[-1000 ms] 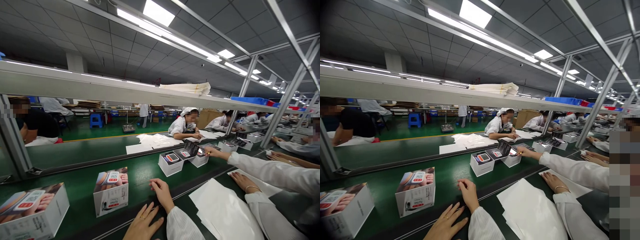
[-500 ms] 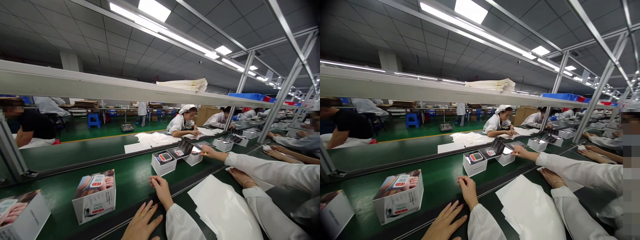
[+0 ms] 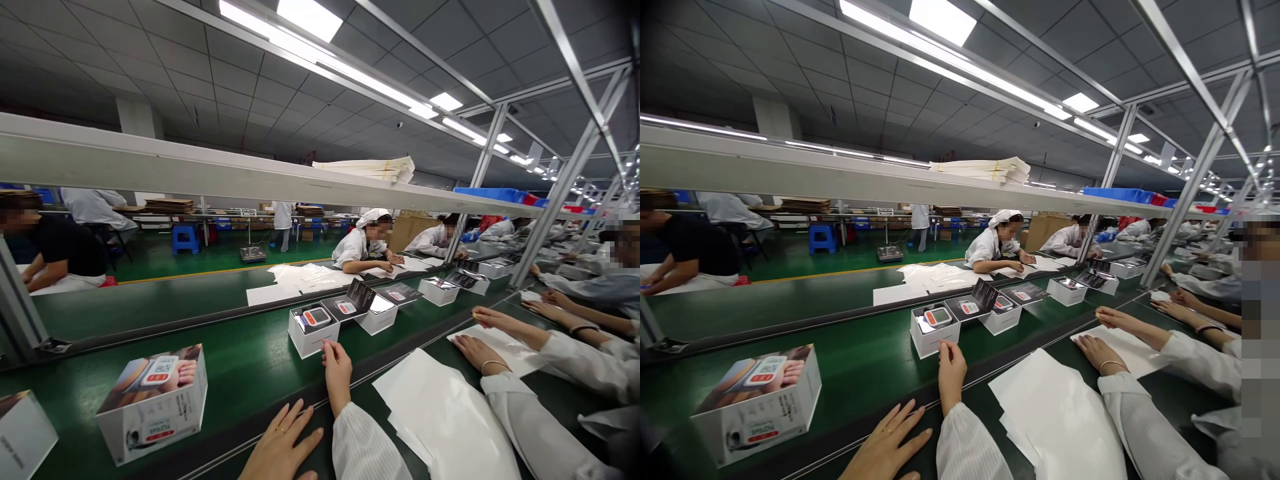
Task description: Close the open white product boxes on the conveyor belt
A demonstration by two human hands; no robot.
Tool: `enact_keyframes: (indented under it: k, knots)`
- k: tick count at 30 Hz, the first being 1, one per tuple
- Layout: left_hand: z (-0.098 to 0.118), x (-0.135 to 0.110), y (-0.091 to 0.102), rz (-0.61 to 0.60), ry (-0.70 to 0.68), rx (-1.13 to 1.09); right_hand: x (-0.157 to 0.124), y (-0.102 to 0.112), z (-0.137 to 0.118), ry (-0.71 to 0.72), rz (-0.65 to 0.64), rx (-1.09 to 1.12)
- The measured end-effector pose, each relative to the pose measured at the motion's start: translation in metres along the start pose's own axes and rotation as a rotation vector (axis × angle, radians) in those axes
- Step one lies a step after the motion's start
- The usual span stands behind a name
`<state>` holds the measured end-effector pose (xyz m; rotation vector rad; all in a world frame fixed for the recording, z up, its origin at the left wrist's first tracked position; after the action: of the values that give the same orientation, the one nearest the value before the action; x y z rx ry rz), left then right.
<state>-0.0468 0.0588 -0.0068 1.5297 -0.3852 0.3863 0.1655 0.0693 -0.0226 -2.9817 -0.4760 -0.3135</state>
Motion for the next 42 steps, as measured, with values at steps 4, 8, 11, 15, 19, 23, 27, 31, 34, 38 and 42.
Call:
enact_keyframes:
  k: [4, 8, 11, 15, 19, 23, 27, 31, 34, 38, 42]
  knots:
    - [-0.002, -0.002, -0.003, 0.031, 0.002, -0.020, 0.030, 0.017, -0.001, 0.119, 0.199, -0.200]
    - [-0.007, -0.007, -0.018, 0.066, -0.007, -0.006, 0.055, 0.009, -0.002, 0.049, 0.166, -0.237]
    - [-0.011, -0.012, -0.018, 0.103, 0.027, -0.033, 0.057, -0.013, -0.002, 0.010, -0.033, -0.122]
    - [-0.020, -0.008, 0.015, 0.294, 0.207, -0.026, 0.042, -0.033, -0.004, 0.001, -0.089, 0.032]
    - [-0.031, 0.014, 0.060, 0.579, 0.326, 0.067, 0.028, -0.043, -0.013, 0.116, -0.102, 0.013]
    - [-0.041, 0.051, 0.080, 0.677, 0.302, 0.247, 0.016, -0.048, -0.024, 0.250, -0.208, -0.110]
    - [-0.081, 0.073, 0.065, 0.538, 0.384, 0.357, 0.006, -0.048, -0.032, 0.262, -0.361, -0.217]
    - [-0.133, 0.059, 0.031, 0.311, 0.646, 0.207, -0.001, -0.052, -0.035, 0.207, -0.452, -0.190]
    - [-0.142, 0.037, 0.021, 0.368, 0.745, 0.132, -0.009, -0.061, -0.035, 0.171, -0.521, -0.119]
    - [-0.134, 0.002, 0.017, 0.474, 0.877, -0.009, -0.017, -0.069, -0.036, 0.144, -0.555, -0.108]
    - [-0.118, -0.013, 0.032, 0.370, 0.753, -0.118, -0.014, -0.068, -0.038, 0.129, -0.555, -0.102]
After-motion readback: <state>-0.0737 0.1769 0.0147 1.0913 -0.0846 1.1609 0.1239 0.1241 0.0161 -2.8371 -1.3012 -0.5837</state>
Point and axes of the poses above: each hand's wrist, its own x-axis towards the middle knuckle, its own y-axis out of the back of the hand, z = x × y, the point moved 4 cm from there along x, towards the middle knuckle, and after that the axes turned 11 degrees about z, right-handed, at the moved point
